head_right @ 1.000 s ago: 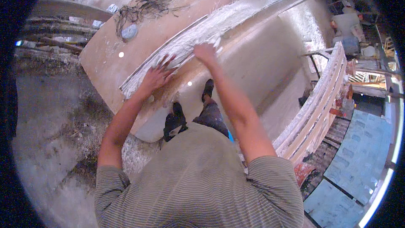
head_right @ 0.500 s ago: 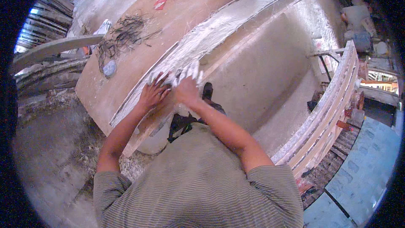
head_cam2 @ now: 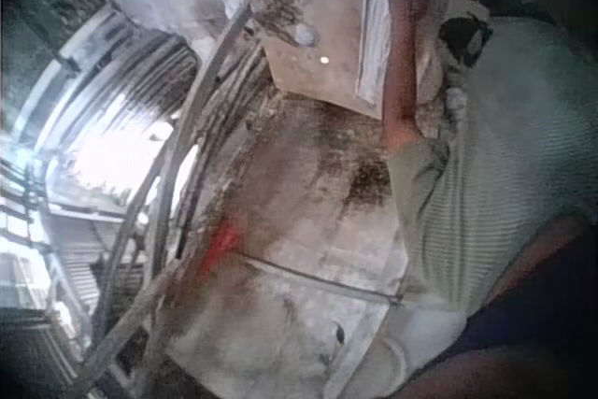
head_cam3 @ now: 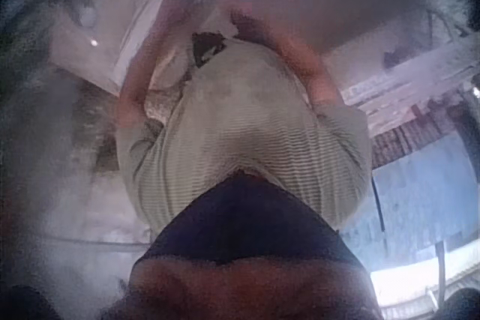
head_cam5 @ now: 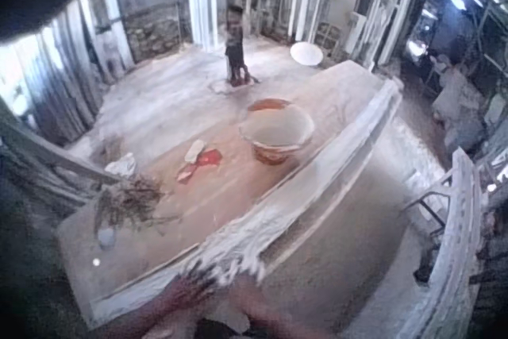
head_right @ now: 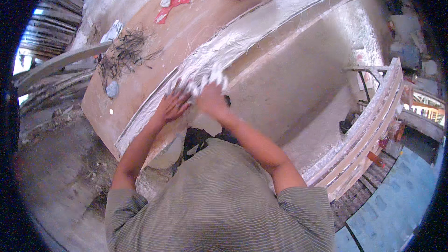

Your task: The person applies a white paste to a long wooden beam using their hands. They repeatedly scoop the paste from a bucket and smooth it along the beam's surface.

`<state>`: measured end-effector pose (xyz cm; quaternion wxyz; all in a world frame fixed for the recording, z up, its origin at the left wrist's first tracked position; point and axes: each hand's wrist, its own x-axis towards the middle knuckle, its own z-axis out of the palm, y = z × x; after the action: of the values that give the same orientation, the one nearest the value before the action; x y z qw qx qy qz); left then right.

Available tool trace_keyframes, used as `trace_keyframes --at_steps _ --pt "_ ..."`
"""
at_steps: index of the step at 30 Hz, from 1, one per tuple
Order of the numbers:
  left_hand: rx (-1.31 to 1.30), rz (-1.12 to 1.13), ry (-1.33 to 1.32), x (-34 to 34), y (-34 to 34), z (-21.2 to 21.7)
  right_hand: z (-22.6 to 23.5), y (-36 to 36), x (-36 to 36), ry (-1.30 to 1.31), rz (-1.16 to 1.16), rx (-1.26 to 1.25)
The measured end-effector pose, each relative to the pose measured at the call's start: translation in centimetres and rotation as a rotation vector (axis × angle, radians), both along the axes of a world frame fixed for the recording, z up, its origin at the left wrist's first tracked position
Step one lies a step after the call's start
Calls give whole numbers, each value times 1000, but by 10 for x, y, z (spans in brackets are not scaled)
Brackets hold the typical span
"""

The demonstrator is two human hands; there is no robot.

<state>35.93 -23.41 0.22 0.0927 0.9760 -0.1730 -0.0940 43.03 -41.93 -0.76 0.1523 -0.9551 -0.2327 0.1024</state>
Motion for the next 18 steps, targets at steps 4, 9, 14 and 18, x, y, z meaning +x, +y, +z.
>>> trace_keyframes --at_steps 4,9,14,18 --pt "33 -25 -6 16 -15 -6 28 0 -3 71 -83 133" --pt "-153 -86 -111 112 -58 -46 -18 -58 103 145 17 35" --pt "-310 63 -205 173 -92 -28 4 -111 244 -27 -35 -214" --pt "-364 79 -204 121 -49 -15 -9 -65 193 12 -86 -225"
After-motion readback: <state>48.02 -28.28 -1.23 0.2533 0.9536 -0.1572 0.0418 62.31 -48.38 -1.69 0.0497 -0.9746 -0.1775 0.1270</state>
